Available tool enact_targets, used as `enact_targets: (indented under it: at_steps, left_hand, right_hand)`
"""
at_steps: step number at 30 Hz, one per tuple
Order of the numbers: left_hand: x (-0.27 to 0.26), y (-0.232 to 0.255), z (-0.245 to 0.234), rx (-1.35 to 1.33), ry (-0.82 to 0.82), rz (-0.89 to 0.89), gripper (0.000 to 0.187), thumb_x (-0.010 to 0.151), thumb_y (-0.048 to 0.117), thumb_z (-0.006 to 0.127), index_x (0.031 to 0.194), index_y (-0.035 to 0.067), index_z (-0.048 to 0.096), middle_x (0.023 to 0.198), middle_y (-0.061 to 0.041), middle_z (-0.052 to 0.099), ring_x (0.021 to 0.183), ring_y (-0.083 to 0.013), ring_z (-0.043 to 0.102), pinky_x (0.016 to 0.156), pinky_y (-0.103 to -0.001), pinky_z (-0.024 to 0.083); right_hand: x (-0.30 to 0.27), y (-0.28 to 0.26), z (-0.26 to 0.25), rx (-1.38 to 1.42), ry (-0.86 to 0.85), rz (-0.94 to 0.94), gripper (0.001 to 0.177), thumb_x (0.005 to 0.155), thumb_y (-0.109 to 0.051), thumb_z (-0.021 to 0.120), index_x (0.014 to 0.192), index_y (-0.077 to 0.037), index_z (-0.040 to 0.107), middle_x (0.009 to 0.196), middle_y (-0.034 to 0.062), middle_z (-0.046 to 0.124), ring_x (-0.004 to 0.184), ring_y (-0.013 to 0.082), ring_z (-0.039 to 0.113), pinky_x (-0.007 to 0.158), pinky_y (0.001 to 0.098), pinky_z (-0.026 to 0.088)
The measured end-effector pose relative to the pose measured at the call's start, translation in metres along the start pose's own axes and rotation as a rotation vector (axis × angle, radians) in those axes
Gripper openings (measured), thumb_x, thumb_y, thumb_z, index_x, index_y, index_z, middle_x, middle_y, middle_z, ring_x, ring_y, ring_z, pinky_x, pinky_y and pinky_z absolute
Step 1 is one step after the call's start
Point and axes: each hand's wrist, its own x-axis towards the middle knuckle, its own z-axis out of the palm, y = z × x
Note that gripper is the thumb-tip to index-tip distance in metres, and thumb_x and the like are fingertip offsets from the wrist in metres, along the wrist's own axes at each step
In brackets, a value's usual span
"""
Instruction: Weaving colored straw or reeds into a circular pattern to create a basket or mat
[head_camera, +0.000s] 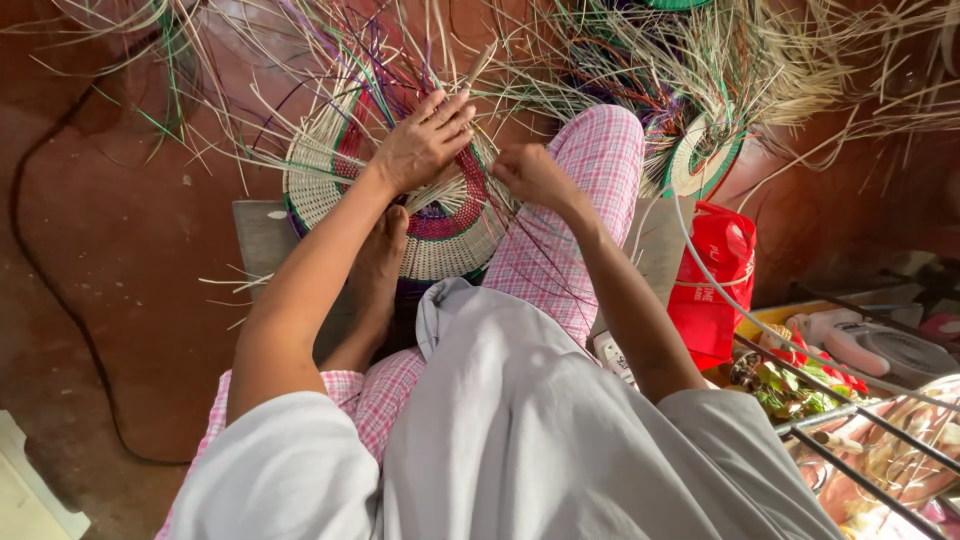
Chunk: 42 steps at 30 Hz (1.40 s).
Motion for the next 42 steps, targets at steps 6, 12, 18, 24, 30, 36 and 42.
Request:
enact_targets:
  at_steps: [6, 12, 18, 24, 30, 36, 42]
  left_hand:
    - [0.003, 0.005, -0.020, 0.434, 0.139, 0.050, 0.050, 0.098, 0.028, 0.046, 0.142, 0.017, 0.024, 0.146, -0.009, 0.007, 0.135, -0.0225, 0.003, 0.112, -0.038, -0.004]
    - [0.001, 0.004, -0.008, 0.411, 0.110, -0.023, 0.043, 0.091, 0.015, 0.042, 0.134, 0.017, 0.038, 0.146, -0.011, 0.010, 0.136, -0.0258, 0.001, 0.114, -0.042, -0.006]
    - [0.003, 0.013, -0.011, 0.352, 0.223, -0.063, 0.021, 0.091, 0.022, 0.058, 0.112, 0.021, 0.059, 0.147, -0.010, 0.013, 0.138, -0.0263, 0.001, 0.114, -0.040, -0.010]
    - [0.006, 0.010, -0.005, 0.377, 0.230, -0.060, 0.018, 0.085, 0.023, 0.064, 0.102, 0.026, 0.062, 0.148, -0.011, 0.008, 0.138, -0.0287, 0.000, 0.115, -0.043, -0.012]
    - [0.001, 0.008, -0.002, 0.397, 0.081, -0.080, 0.038, 0.083, 0.018, 0.054, 0.118, 0.032, 0.054, 0.149, -0.010, 0.002, 0.138, -0.0292, -0.004, 0.113, -0.045, -0.010]
    - [0.012, 0.005, -0.015, 0.360, 0.135, -0.017, 0.050, 0.085, 0.005, 0.049, 0.128, 0.029, 0.046, 0.148, -0.009, 0.001, 0.137, -0.0260, -0.008, 0.114, -0.042, -0.011]
    - [0.003, -0.005, -0.007, 0.316, 0.052, 0.017, 0.046, 0.088, 0.024, 0.035, 0.133, 0.023, 0.040, 0.146, 0.000, 0.019, 0.137, -0.0180, 0.009, 0.112, -0.039, -0.006]
  right_hand:
    - [0.016, 0.016, -0.007, 0.359, 0.302, 0.087, 0.016, 0.091, -0.015, 0.048, 0.084, -0.003, 0.056, 0.081, 0.0124, 0.064, 0.070, 0.0167, 0.065, 0.055, 0.0251, 0.058]
    - [0.036, 0.029, 0.009, 0.619, 0.000, 0.366, 0.016, 0.083, -0.003, 0.054, 0.098, -0.003, 0.061, 0.081, 0.0048, 0.060, 0.051, 0.0050, 0.042, 0.046, 0.0153, 0.039]
    - [0.043, 0.028, 0.021, 0.674, -0.033, 0.357, 0.032, 0.087, -0.004, 0.035, 0.116, -0.001, 0.047, 0.116, 0.0178, 0.053, 0.102, 0.0241, 0.054, 0.095, 0.0407, 0.042]
    - [0.042, 0.019, 0.021, 0.823, -0.023, 0.344, 0.038, 0.085, -0.018, 0.044, 0.116, 0.005, 0.044, 0.118, 0.0204, 0.052, 0.101, 0.0257, 0.056, 0.091, 0.0318, 0.046]
    - [0.046, 0.036, 0.026, 0.759, -0.029, 0.303, 0.047, 0.087, -0.012, 0.039, 0.129, 0.005, 0.026, 0.137, 0.0234, 0.023, 0.128, 0.0356, 0.022, 0.104, 0.0478, 0.021]
    - [0.047, 0.036, 0.021, 0.849, -0.034, 0.268, 0.042, 0.086, 0.000, 0.040, 0.126, 0.005, 0.031, 0.135, 0.0222, 0.029, 0.127, 0.0305, 0.029, 0.105, 0.0428, 0.022]
    - [0.045, 0.035, 0.011, -0.059, 0.380, -0.319, 0.023, 0.084, -0.002, 0.046, 0.105, 0.000, 0.055, 0.092, 0.0138, 0.048, 0.068, 0.0190, 0.049, 0.052, 0.0258, 0.050]
